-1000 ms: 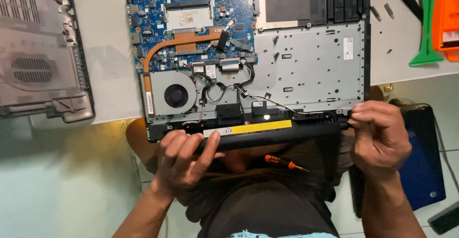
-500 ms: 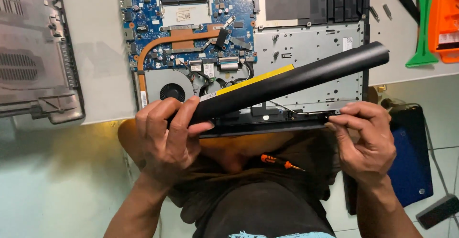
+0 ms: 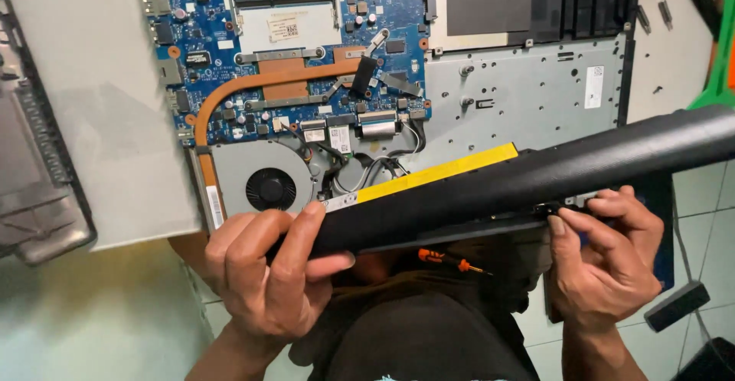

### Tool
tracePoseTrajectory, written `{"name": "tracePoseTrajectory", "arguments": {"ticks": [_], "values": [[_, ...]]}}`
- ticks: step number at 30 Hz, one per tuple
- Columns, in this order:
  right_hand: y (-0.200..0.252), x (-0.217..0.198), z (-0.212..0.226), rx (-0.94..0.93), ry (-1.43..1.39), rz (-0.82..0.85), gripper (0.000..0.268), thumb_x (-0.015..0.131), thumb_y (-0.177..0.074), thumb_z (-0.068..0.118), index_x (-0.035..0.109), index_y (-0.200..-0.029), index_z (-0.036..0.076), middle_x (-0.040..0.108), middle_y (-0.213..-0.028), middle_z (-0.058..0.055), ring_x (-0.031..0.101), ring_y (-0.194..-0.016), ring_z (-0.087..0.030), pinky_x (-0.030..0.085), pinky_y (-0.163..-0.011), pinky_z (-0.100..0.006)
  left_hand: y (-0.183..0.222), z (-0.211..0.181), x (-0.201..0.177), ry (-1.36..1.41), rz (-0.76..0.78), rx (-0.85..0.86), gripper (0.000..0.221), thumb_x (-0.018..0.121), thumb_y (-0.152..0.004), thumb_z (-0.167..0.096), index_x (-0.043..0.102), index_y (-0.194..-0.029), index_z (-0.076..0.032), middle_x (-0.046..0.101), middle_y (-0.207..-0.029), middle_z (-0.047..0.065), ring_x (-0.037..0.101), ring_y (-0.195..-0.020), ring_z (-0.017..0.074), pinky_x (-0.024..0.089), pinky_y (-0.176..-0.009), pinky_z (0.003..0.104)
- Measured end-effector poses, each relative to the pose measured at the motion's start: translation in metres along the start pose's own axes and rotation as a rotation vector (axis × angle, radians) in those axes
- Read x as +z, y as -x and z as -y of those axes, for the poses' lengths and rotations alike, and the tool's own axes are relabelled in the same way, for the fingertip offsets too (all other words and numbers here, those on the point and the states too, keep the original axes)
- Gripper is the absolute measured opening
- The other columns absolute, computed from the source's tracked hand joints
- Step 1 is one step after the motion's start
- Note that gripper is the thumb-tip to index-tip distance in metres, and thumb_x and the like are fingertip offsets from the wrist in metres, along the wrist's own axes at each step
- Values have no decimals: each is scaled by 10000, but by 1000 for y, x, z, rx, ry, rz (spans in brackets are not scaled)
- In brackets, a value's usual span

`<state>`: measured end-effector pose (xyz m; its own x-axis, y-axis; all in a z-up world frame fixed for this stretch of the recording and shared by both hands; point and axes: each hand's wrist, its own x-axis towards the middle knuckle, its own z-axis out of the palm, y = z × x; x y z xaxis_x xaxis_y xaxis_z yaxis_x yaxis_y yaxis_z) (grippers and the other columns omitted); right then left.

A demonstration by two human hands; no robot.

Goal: Disassembling a laptop by removing screws, the battery, and disconnecting internal cables and speakers.

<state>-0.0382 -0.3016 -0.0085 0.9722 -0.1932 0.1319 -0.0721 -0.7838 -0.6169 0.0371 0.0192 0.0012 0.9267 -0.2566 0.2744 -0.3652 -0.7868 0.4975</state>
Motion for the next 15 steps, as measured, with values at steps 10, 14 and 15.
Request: {"name": "tracePoseTrajectory", "arguments": {"ticks": [10, 14, 15], "values": [[28, 8, -18, 130, -2, -72, 63, 691, -970, -99, 645, -1007, -78, 464, -1386, -242, 449, -1129, -275, 408, -921, -307, 13, 10, -3, 31, 122, -62, 463, 538, -1003, -464, 624, -1243, -79, 508, -1114, 108, 557, -865, 200, 508, -779, 382], [35, 12, -20, 168, -3, -125, 69, 679, -951, -58, 615, -957, -32, 436, -1389, -220, 451, -1156, -289, 423, -937, -330, 16, 12, -5, 26, 160, -96, 444, 574, -981, -480, 600, -1238, -119, 494, -1110, 97, 576, -795, 176, 516, -729, 355], [36, 12, -19, 194, 28, -124, 102, 680, -947, -64, 590, -914, -29, 421, -1392, -231, 457, -1204, -328, 437, -951, -358, 16, 13, -5, 18, 162, -92, 438, 604, -970, -474, 606, -1223, -116, 500, -1099, 96, 579, -762, 176, 513, -708, 353]]}}
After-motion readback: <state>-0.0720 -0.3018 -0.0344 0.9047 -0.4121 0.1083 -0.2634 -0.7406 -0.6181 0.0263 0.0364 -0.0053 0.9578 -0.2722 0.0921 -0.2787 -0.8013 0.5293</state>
